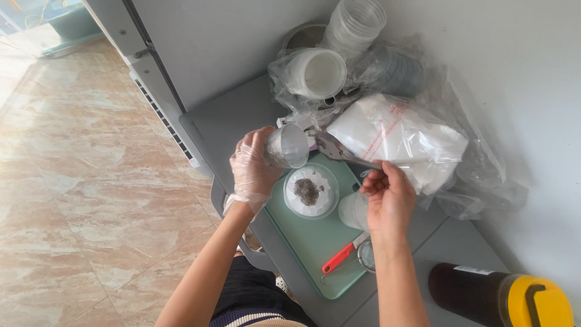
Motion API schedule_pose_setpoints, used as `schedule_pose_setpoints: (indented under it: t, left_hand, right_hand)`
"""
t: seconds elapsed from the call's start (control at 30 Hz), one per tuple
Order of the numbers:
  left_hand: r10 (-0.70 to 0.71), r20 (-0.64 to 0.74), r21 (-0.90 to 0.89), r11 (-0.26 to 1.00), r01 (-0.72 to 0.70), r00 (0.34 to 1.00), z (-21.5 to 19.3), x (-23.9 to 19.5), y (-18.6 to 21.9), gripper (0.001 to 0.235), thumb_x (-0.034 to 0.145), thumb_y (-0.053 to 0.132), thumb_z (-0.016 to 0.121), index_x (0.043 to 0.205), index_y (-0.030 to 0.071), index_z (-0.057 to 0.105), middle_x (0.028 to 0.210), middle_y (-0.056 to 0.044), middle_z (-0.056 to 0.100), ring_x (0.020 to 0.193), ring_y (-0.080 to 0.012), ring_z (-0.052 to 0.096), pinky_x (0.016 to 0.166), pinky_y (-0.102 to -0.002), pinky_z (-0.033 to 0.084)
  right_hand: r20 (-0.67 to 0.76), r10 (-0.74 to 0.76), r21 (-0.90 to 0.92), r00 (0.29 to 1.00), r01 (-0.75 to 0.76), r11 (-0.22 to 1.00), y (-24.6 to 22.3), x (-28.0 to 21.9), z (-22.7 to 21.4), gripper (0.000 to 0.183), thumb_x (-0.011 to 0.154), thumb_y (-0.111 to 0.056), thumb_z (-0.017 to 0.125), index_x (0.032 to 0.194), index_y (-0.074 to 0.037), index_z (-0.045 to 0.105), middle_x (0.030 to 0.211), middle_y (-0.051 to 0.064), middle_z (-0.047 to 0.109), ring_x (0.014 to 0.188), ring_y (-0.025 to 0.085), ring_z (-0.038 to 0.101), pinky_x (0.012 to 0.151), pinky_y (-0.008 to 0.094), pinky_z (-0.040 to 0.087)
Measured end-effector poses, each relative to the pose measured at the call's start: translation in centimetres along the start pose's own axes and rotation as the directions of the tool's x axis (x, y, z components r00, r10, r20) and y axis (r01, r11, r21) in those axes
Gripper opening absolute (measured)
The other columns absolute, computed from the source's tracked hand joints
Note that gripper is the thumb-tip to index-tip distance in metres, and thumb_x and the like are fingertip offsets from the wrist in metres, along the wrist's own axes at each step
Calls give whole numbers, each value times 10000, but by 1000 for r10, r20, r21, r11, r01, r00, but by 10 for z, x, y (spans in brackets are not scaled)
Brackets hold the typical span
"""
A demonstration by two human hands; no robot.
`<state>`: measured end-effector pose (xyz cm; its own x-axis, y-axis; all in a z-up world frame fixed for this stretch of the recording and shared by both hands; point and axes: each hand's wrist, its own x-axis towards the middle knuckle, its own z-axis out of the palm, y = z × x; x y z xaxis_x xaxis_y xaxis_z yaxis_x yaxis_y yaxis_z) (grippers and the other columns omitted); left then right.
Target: Preparing two iced coffee drinks with jelly toppings and bagging them for a customer.
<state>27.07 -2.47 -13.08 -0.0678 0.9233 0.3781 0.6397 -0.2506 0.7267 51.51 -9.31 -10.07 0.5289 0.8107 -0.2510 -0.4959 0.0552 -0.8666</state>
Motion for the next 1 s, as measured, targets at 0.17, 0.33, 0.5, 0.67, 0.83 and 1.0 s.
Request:
schedule_pose_setpoints:
  t: [0.17, 0.33, 0.5, 0.67, 0.83, 1.0]
  left_hand:
    - [-9, 108, -201, 979, 31, 994, 8, 9, 0, 805, 519, 99, 914, 1259, 139, 599, 1176, -104, 660, 1137, -345, 617, 992, -455, 498]
    - [-115, 241, -759, 597, 261, 964, 64, 15, -68, 746, 710, 7, 902, 1342, 66, 510, 1271, -137, 652, 1129, -249, 671, 994, -408, 557]
    - [-346, 210, -609, 685, 400, 914, 84, 48, -112, 832, 637, 5, 911, 1340, 73, 472, 1321, -83, 621, 1182, -189, 624, 1019, -312, 536]
    - [-404, 69, -447, 805, 390, 912, 119, 65, -154, 875, 586, 48, 978, 1317, 53, 497, 1299, -110, 654, 1183, -239, 638, 1062, -350, 487]
    - [-367, 157, -440, 805, 398, 917, 123, 70, -158, 1059, 608, 143, 968, 1486, 86, 378, 1436, -136, 567, 1326, -294, 558, 1179, -384, 446]
    - [-553, 251, -766, 389, 512, 795, 65, 73, -140, 1225, 719, 453, 828, 1690, 168, 137, 1661, -110, 200, 1480, -334, 249, 1151, -563, 278]
  right_hand:
    - [208, -252, -349, 945, 313, 884, 11, -18, 80, 199, 1011, -199, 643, 1024, -12, 710, 726, 49, 675, 594, 128, 612, 529, 278, 518]
    - [632, -294, -628, 717, 697, 347, 40, -15, 115, 487, 907, -210, 788, 1316, 7, 638, 839, 59, 593, 619, 110, 508, 567, 256, 453]
    - [530, -231, -688, 816, 573, 446, 32, -8, 77, 560, 887, -201, 780, 1379, -1, 600, 876, 46, 572, 642, 100, 511, 583, 246, 472]
    - [398, -195, -722, 897, 437, 537, 23, -3, 33, 416, 945, -192, 741, 1319, -26, 667, 911, 4, 621, 719, 63, 561, 619, 228, 502]
    - [238, -189, -724, 953, 304, 620, 23, -12, 17, 431, 938, -157, 723, 1346, -49, 638, 911, -1, 641, 735, 50, 576, 620, 210, 513]
    - [141, -282, -750, 949, 288, 596, -9, -35, -14, 425, 931, -138, 722, 1342, -66, 642, 933, -6, 638, 743, 48, 586, 584, 205, 500]
